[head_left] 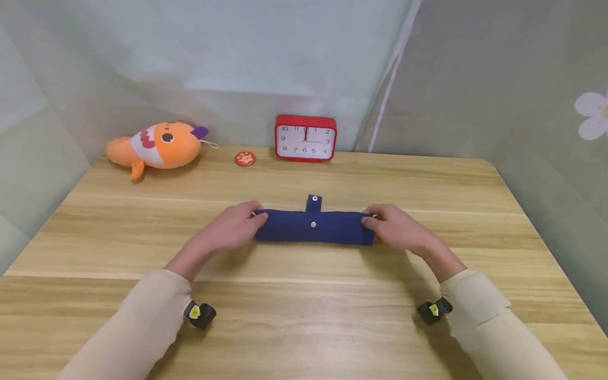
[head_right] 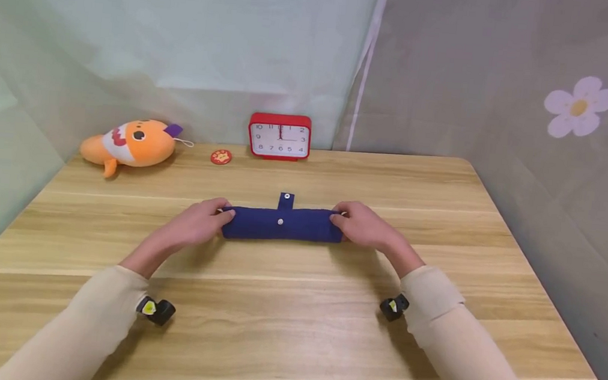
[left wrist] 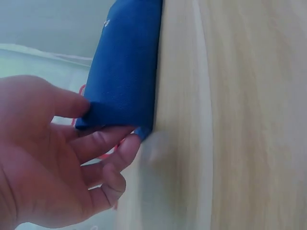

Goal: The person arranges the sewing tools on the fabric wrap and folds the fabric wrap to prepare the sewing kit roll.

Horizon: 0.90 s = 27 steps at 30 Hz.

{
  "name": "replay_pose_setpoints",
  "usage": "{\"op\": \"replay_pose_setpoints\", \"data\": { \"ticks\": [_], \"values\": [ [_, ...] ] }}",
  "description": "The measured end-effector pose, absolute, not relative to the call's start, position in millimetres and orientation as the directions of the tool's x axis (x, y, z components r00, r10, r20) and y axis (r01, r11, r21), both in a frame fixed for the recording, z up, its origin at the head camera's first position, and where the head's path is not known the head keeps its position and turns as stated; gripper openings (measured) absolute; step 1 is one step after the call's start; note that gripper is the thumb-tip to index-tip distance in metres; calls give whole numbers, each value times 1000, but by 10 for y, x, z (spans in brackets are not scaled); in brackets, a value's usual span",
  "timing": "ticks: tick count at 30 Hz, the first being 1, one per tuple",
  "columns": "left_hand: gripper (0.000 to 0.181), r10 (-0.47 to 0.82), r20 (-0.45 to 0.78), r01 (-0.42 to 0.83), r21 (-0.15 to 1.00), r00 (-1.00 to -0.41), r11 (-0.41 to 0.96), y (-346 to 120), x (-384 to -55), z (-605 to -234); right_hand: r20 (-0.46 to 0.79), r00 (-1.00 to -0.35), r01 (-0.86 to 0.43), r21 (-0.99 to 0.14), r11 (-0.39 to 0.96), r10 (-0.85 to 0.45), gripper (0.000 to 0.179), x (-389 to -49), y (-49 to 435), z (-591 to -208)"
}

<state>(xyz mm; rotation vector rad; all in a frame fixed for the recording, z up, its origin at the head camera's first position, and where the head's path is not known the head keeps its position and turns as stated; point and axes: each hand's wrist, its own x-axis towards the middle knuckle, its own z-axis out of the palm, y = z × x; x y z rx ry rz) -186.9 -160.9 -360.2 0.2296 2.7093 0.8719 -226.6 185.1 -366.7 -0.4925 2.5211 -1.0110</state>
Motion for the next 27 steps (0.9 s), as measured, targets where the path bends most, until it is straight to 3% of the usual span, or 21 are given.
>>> {"op": "replay_pose_setpoints", "data": {
  "ticks": [5, 11, 21, 27],
  "values": [
    [50, 169, -269, -36, 618, -948, 785, -1553, -1959, -3646, -244, -904, -83, -708, 702, -352, 31, -2315, 1785, -3718],
    [49, 142, -241, -26, 583, -960, 812, -1508, -2060, -3721, -252, -921, -54, -672, 739, -297, 37, -2325, 1718, -3762],
    [40, 101, -230, -33, 514, -968, 857, -1452, -2145, -3752, -183, -948, -106, -589, 801, -260, 32, -2312, 1624, -3805],
    [41, 71, -67, 35, 436, -995, 900, -1315, -2019, -3640, -136, -956, -147, -545, 825, -261, 27, -2295, 1607, -3821]
  ]
}}
